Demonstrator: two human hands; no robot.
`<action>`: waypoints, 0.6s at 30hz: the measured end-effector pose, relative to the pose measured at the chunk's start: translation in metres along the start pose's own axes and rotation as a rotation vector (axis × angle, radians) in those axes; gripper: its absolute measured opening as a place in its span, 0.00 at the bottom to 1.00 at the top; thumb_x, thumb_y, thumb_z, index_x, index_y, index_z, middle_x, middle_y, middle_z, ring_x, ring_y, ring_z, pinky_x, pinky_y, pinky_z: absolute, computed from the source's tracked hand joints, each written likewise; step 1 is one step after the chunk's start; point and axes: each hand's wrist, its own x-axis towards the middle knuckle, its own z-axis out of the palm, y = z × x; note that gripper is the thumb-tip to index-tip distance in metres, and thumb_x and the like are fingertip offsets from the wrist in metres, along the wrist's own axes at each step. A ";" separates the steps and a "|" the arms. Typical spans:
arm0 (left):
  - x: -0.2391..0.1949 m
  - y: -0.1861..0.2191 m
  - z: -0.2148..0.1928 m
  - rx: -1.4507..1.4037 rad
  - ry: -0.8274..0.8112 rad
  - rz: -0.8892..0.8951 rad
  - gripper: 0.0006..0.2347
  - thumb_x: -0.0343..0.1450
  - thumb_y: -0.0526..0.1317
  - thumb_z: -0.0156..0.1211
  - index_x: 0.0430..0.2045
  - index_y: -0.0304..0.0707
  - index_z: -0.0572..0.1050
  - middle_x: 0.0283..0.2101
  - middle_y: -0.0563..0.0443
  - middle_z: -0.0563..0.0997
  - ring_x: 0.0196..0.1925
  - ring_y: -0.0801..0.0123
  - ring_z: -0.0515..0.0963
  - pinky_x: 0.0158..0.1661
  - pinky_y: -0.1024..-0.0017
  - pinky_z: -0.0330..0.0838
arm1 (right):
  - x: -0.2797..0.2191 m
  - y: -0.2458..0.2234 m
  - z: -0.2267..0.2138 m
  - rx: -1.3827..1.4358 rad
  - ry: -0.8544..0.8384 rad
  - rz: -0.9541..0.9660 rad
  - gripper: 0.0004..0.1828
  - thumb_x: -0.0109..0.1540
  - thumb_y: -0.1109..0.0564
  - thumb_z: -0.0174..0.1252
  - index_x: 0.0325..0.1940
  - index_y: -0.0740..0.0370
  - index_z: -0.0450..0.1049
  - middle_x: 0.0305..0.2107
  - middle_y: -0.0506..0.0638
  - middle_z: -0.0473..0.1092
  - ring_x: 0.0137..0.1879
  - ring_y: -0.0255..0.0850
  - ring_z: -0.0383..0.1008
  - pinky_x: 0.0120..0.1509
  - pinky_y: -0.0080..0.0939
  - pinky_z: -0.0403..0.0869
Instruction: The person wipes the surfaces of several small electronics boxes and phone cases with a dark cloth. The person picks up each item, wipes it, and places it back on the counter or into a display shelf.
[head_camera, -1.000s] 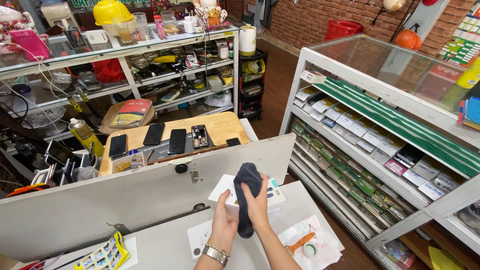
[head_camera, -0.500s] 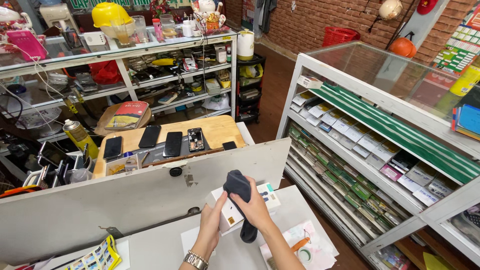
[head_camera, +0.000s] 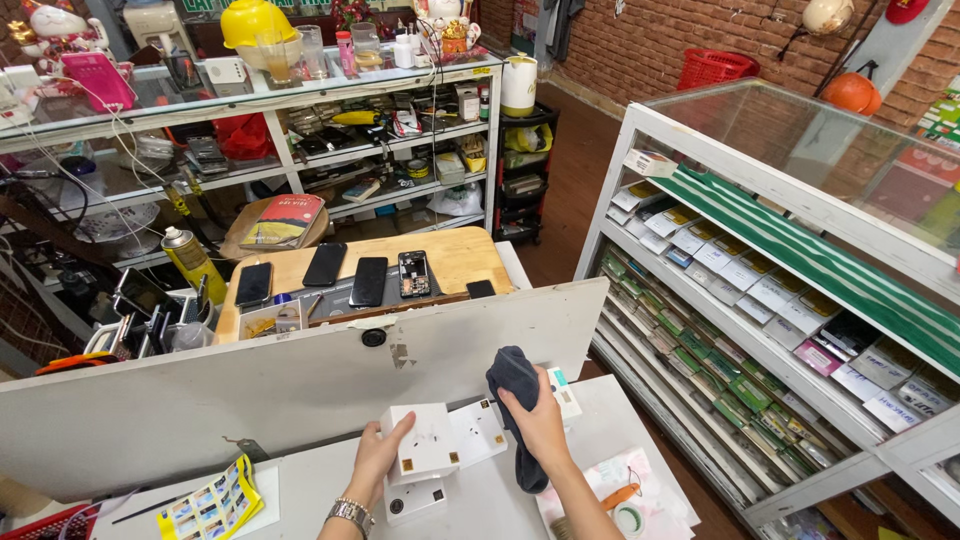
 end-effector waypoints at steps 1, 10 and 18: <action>0.009 -0.009 -0.003 0.003 0.012 -0.025 0.36 0.62 0.55 0.71 0.59 0.28 0.67 0.48 0.37 0.83 0.46 0.60 0.85 0.46 0.66 0.77 | 0.002 -0.001 0.000 -0.005 -0.003 -0.004 0.33 0.56 0.51 0.68 0.63 0.59 0.65 0.48 0.54 0.78 0.54 0.41 0.79 0.58 0.40 0.74; 0.042 -0.084 -0.019 0.175 0.031 -0.155 0.38 0.64 0.53 0.72 0.64 0.27 0.64 0.45 0.35 0.85 0.40 0.58 0.86 0.39 0.61 0.81 | 0.013 -0.011 0.014 -0.007 -0.070 -0.030 0.31 0.57 0.51 0.67 0.62 0.59 0.66 0.48 0.55 0.77 0.52 0.40 0.78 0.55 0.40 0.75; 0.049 -0.095 -0.022 0.182 -0.063 -0.161 0.33 0.67 0.48 0.67 0.67 0.35 0.63 0.52 0.39 0.83 0.48 0.60 0.86 0.47 0.65 0.81 | 0.024 -0.015 0.030 -0.057 -0.155 -0.079 0.30 0.59 0.52 0.68 0.61 0.58 0.65 0.45 0.54 0.78 0.47 0.38 0.79 0.50 0.38 0.76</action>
